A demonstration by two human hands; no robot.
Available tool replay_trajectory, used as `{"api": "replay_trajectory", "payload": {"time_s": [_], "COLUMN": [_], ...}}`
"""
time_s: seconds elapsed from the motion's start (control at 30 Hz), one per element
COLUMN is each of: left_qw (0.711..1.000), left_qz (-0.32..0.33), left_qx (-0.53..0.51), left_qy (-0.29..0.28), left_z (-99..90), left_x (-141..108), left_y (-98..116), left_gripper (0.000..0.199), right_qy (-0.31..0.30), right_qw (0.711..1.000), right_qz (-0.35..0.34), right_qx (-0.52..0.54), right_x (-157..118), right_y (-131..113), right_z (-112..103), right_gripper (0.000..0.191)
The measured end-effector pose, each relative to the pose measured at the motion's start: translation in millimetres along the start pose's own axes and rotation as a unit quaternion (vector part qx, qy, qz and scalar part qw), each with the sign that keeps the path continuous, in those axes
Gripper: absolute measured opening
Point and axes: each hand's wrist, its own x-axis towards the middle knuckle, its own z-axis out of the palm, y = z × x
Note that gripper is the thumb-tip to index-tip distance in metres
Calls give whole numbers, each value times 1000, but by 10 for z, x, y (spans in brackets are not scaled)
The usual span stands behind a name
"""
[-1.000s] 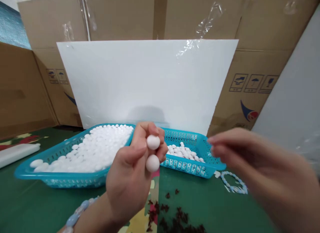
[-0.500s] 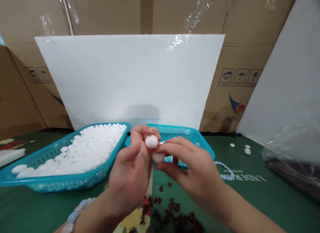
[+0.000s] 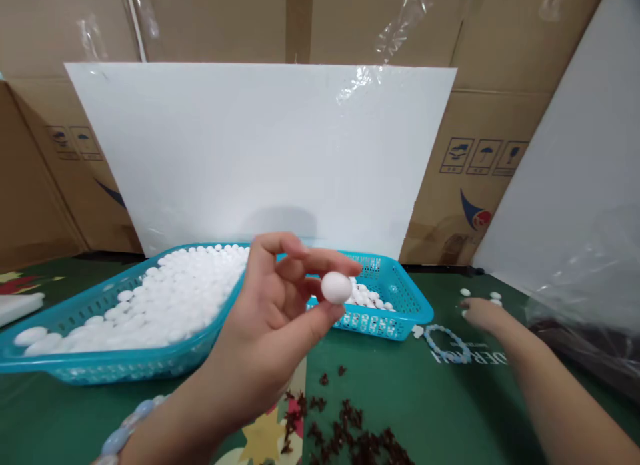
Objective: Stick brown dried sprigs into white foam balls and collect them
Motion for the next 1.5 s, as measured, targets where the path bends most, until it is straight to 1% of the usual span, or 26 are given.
{"api": "replay_trajectory", "payload": {"time_s": [0.03, 0.1, 0.2, 0.27, 0.33, 0.37, 0.4, 0.43, 0.47, 0.5, 0.63, 0.8, 0.87, 0.9, 0.93, 0.97, 1.0, 1.03, 1.07, 1.1, 1.13, 1.17, 1.2, 1.3, 1.4, 1.5], "left_qw": [1000, 1000, 1000, 1000, 999, 999, 999, 999, 999, 998, 998, 996, 996, 996, 996, 996, 994, 992, 990, 987, 986, 985, 986, 992, 995, 997], "left_qz": [-8, -19, -17, -18, -25, -29, -33, -36, -40, -46, -41, -34, -25, -12, 5, 28, 54, 82, 104, 119, 126, 126, 121, 76, 25, -18], "left_qx": [2, 6, 18, 22, 20, 18, 16, 15, 15, 18, 33, 51, 68, 78, 85, 89, 90, 89, 90, 94, 98, 100, 99, 80, 60, 53], "left_qy": [-4, -4, 4, 3, -8, -15, -21, -27, -34, -38, -41, -60, -48, -30, -10, 8, 22, 34, 42, 46, 51, 57, 59, 62, 71, 58], "left_z": [-6, -16, -16, -11, -10, -13, -16, -20, -24, -27, -22, -7, -6, -7, -9, -13, -21, -32, -46, -62, -77, -91, -101, -115, -127, -158], "left_x": [4, 9, 9, 7, 7, 9, 12, 14, 16, 18, 23, 5, -6, -9, -7, 1, 15, 35, 59, 84, 107, 127, 141, 161, 172, 187], "left_y": [-14, -38, -54, -54, -51, -51, -51, -52, -53, -53, -58, -60, -46, -33, -15, 8, 34, 60, 85, 106, 122, 132, 135, 97, 16, -50], "left_gripper": [32, 30, 30, 28, 24, 23, 22, 21, 20, 19, 18, 19, 18, 17, 15, 14, 14, 15, 17, 19, 21, 22, 23, 15, 6, 10], "right_qy": [-4, -1, 10, 16, 12, 24, 37, 47, 67, 88, 181, 222, 246, 242, 213, 154, 54, -68, -189, -303, -359, -386, -398, -405, -395, -377], "right_qw": [1000, 999, 999, 1000, 997, 987, 977, 969, 963, 963, 962, 944, 944, 949, 958, 968, 974, 967, 943, 907, 883, 869, 861, 850, 852, 859], "right_qz": [10, 41, 42, 14, -45, -119, -171, -207, -227, -229, -196, -239, -217, -200, -189, -194, -214, -242, -271, -293, -303, -310, -316, -333, -338, -340], "right_qx": [-5, -20, -13, 16, 64, 110, 126, 130, 127, 114, 63, 54, 41, 22, -4, -30, -45, -47, -36, -11, 7, 20, 30, 50, 60, 72], "right_x": [8, 101, 293, 334, 275, 219, 155, 91, 33, -17, -120, -147, -164, -173, -181, -187, -188, -186, -182, -175, -169, -162, -157, -153, -167, -178], "right_y": [-12, -143, -553, -895, -1209, -1338, -1441, -1520, -1575, -1612, -1684, -1817, -1839, -1832, -1813, -1783, -1746, -1706, -1669, -1637, -1614, -1599, -1593, -1606, -1622, -1624], "right_z": [17, -18, -199, -343, -457, -495, -521, -536, -542, -541, -526, -545, -566, -572, -570, -554, -519, -462, -384, -290, -186, -84, 10, 183, 213, 197], "right_gripper": [27, 24, 12, 17, 17, 16, 15, 16, 16, 16, 17, 12, 11, 9, 8, 7, 7, 9, 13, 18, 22, 26, 26, 17, 10, 11]}}
